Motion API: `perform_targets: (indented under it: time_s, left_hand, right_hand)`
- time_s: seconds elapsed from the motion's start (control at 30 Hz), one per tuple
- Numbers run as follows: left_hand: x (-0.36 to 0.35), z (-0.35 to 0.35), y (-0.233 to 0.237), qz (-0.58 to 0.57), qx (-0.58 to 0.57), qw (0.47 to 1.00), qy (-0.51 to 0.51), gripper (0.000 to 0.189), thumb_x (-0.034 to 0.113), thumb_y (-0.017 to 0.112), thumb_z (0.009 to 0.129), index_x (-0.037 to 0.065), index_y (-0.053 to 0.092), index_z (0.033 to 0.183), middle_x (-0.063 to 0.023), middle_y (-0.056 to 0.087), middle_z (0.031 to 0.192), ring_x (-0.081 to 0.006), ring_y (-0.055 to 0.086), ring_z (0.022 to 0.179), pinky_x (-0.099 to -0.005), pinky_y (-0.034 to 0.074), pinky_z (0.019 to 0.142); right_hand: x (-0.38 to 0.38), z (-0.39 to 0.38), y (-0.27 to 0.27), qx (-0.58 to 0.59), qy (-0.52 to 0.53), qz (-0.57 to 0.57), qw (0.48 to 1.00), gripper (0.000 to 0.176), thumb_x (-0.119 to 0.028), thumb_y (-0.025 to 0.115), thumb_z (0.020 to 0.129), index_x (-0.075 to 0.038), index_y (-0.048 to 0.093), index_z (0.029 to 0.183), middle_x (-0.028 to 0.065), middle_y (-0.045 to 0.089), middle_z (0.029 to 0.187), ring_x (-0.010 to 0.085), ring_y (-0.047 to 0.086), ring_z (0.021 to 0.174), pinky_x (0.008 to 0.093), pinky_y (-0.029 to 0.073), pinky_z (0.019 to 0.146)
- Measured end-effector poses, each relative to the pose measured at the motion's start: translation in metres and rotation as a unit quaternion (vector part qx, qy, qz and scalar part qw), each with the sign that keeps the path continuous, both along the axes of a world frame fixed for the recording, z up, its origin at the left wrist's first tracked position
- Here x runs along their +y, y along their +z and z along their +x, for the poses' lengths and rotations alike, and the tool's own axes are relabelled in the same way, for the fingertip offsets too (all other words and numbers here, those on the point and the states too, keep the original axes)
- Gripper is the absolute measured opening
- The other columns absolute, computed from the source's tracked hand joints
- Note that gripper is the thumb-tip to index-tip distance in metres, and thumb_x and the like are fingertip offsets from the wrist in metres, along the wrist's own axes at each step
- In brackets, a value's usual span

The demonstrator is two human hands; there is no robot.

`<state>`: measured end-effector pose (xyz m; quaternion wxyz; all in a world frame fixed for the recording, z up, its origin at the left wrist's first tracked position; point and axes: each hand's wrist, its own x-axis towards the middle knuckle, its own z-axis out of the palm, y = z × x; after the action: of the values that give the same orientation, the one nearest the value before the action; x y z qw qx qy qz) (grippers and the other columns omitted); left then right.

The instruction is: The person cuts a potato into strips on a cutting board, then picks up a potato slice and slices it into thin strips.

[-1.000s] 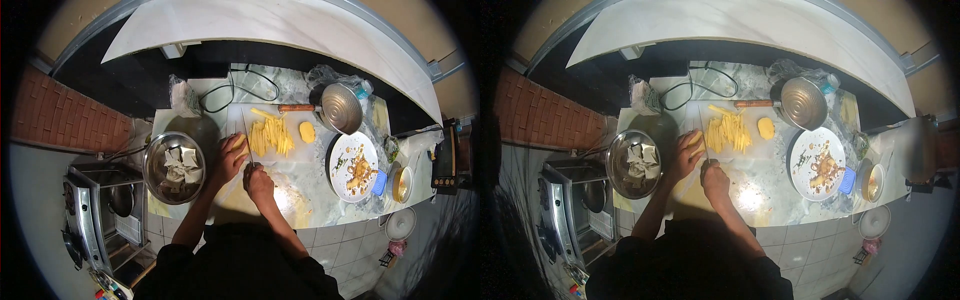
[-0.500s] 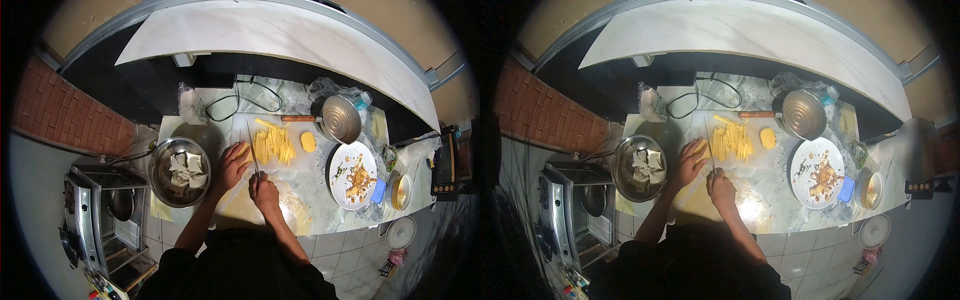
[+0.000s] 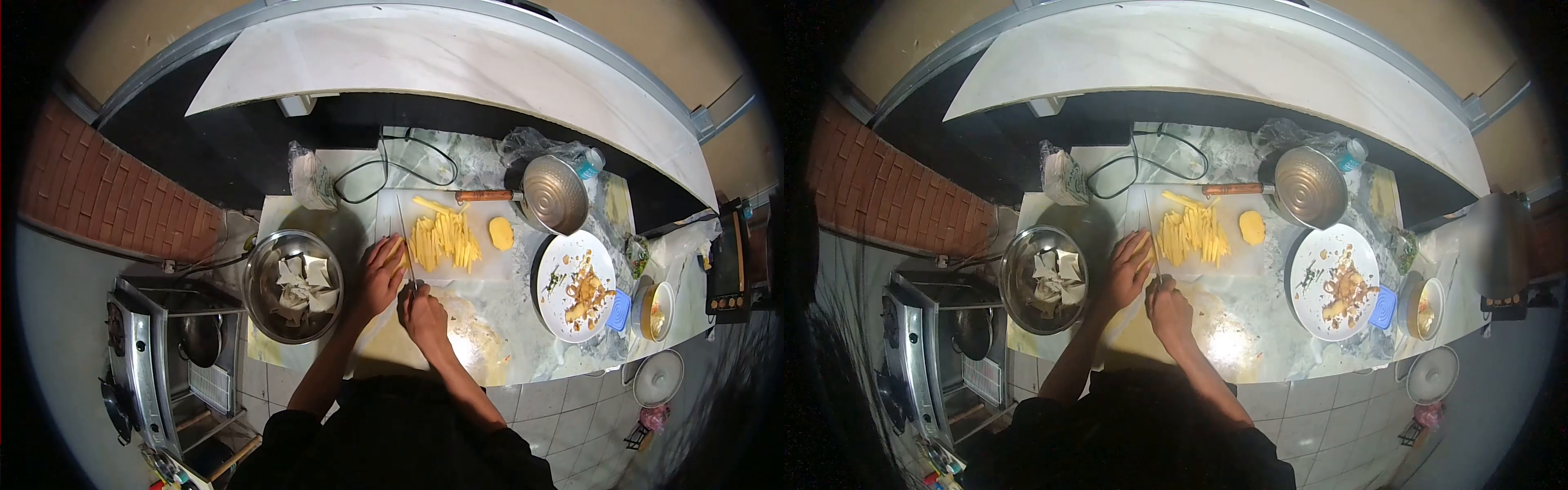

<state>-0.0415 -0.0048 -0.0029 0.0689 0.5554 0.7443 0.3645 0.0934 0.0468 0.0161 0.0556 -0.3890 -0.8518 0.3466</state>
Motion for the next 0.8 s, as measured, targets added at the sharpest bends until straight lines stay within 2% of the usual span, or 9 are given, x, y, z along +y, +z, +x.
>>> perform_targets:
  time_s: [0.37,0.47,0.8]
  left_hand:
    - [0.0,0.0,-0.012,-0.003,0.005,1.0,0.009,0.043,0.011,0.057,0.087,-0.002,0.05,0.127,-0.0164,0.04,0.139,-0.0357,0.036,0.128,-0.0414,0.03,0.107]
    - [0.001,0.002,-0.006,-0.027,0.002,1.0,0.015,0.045,0.011,0.058,0.086,-0.001,0.049,0.128,-0.015,0.039,0.14,-0.0347,0.036,0.128,-0.0406,0.031,0.107]
    - [0.002,-0.002,-0.007,-0.055,-0.004,0.998,0.014,0.047,0.014,0.06,0.086,0.0,0.048,0.129,-0.0144,0.04,0.139,-0.034,0.037,0.127,-0.04,0.034,0.105]
  right_hand:
    - [-0.001,-0.002,-0.009,-0.069,0.01,0.017,0.997,0.029,-0.025,0.05,0.091,0.004,0.045,0.09,0.0251,0.063,0.073,0.0385,0.065,0.068,0.0452,0.053,0.061]
    - [0.0,-0.004,-0.008,-0.052,0.0,-0.001,0.999,0.035,-0.027,0.048,0.091,0.008,0.046,0.088,0.0278,0.061,0.069,0.0421,0.063,0.066,0.0472,0.052,0.06]
    - [0.004,-0.006,-0.013,-0.084,-0.003,-0.013,0.996,0.038,-0.031,0.048,0.091,0.007,0.047,0.09,0.0282,0.062,0.076,0.0414,0.065,0.07,0.0473,0.053,0.063]
